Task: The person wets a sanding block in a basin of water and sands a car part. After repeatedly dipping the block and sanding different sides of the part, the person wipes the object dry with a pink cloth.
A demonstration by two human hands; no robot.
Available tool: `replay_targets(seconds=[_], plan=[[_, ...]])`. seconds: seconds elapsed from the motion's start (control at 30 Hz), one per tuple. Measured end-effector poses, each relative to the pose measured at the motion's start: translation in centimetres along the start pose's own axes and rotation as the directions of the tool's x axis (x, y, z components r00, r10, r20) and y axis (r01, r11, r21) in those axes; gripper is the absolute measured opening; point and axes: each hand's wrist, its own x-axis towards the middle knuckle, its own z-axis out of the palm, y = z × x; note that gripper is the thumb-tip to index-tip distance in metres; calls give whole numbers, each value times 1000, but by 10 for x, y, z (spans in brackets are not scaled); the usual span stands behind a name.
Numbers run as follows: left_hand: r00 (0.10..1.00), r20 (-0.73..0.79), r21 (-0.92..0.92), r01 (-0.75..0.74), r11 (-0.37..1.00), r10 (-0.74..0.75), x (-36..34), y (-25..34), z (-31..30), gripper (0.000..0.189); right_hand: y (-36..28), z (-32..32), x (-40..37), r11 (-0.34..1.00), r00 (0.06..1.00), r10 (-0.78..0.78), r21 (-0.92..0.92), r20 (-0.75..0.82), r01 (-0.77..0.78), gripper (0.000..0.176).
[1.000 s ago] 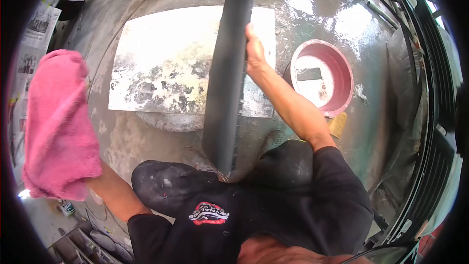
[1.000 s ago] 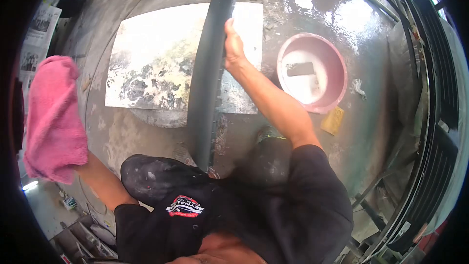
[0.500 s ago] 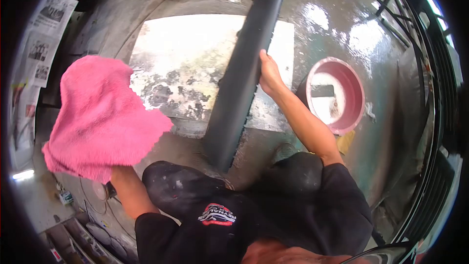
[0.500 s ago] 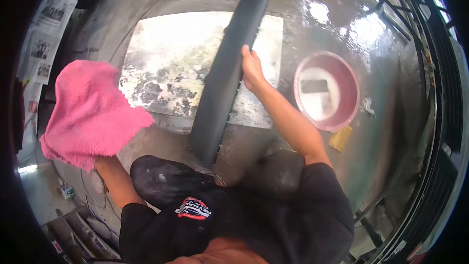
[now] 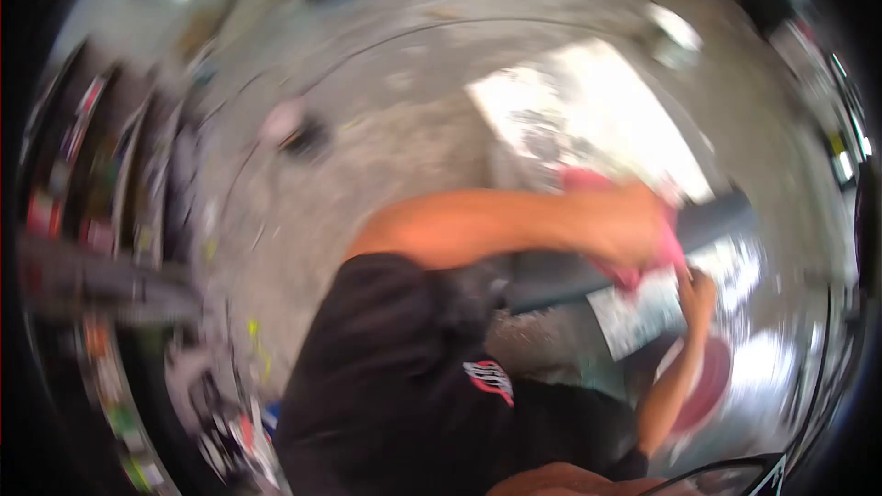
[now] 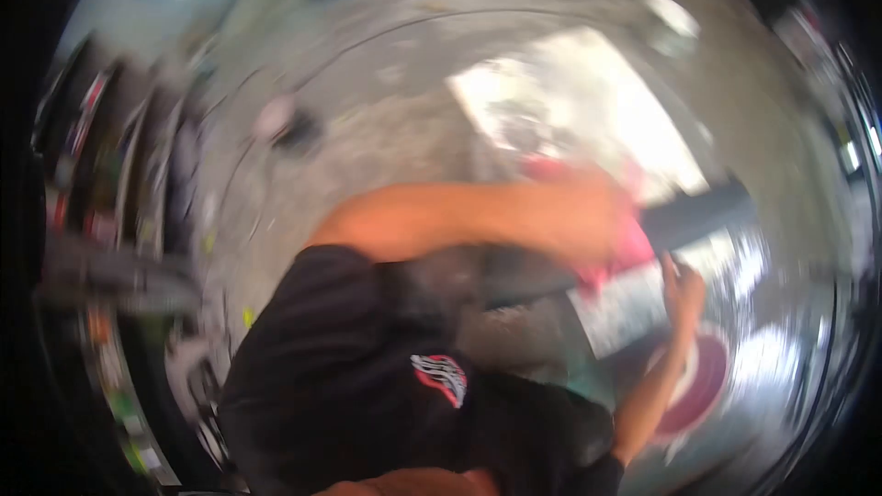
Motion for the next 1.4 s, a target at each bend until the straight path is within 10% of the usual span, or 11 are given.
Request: replay_targets(seconds=[0.07, 0.17, 0.33, 0.37, 0.5, 0.53, 0.63, 0.83, 1.13, 1.2, 1.4], plan=[[954, -222, 218, -153, 964, 202, 27, 3, 37, 9, -29, -18, -27, 881, 947, -309, 399, 82, 253, 72], [926, -299, 300, -136, 944, 229, 63, 28, 53, 14, 28, 30, -27, 723, 733, -611, 166, -298, 670, 60], [715, -535, 133, -455, 880, 450, 59, 16, 68, 20, 33, 4, -39, 836, 856, -339, 292, -391, 464, 57], [930, -41, -146, -367, 919, 365, 38, 9, 31, 32, 30, -3, -41, 836, 869, -292, 336, -399, 434, 56], [972, -197, -571, -8, 821, -128, -80, -67, -39, 55, 28, -42, -50, 798, 894, -134, 489, -427, 354, 54], [865, -246, -713, 144, 686, -438, -122, -97, -35, 47, 32, -58, -56, 785, 891, -95, 517, -443, 341, 53], [-120, -451, -797, 500, 338, -885, -289, -171, 20, 33, 32, -96, -71, 755, 871, 5, 573, -491, 318, 51], [-761, 181, -959, -277, 59, -623, -623, -203, 125, 94, -8, -109, -63, 708, 841, 114, 637, -530, 306, 48], [-398, 76, -997, -44, -63, -914, -736, -296, 119, 100, -61, -54, -50, 533, 903, 232, 824, -362, 193, 43], [-589, 146, -989, -56, -140, -795, -738, -312, 115, 95, -79, -47, -56, 513, 888, 255, 832, -382, 211, 42], [-546, 386, -864, 68, -499, -743, -752, -298, 86, 95, -148, -50, -56, 514, 840, 389, 846, -378, 142, 37]])
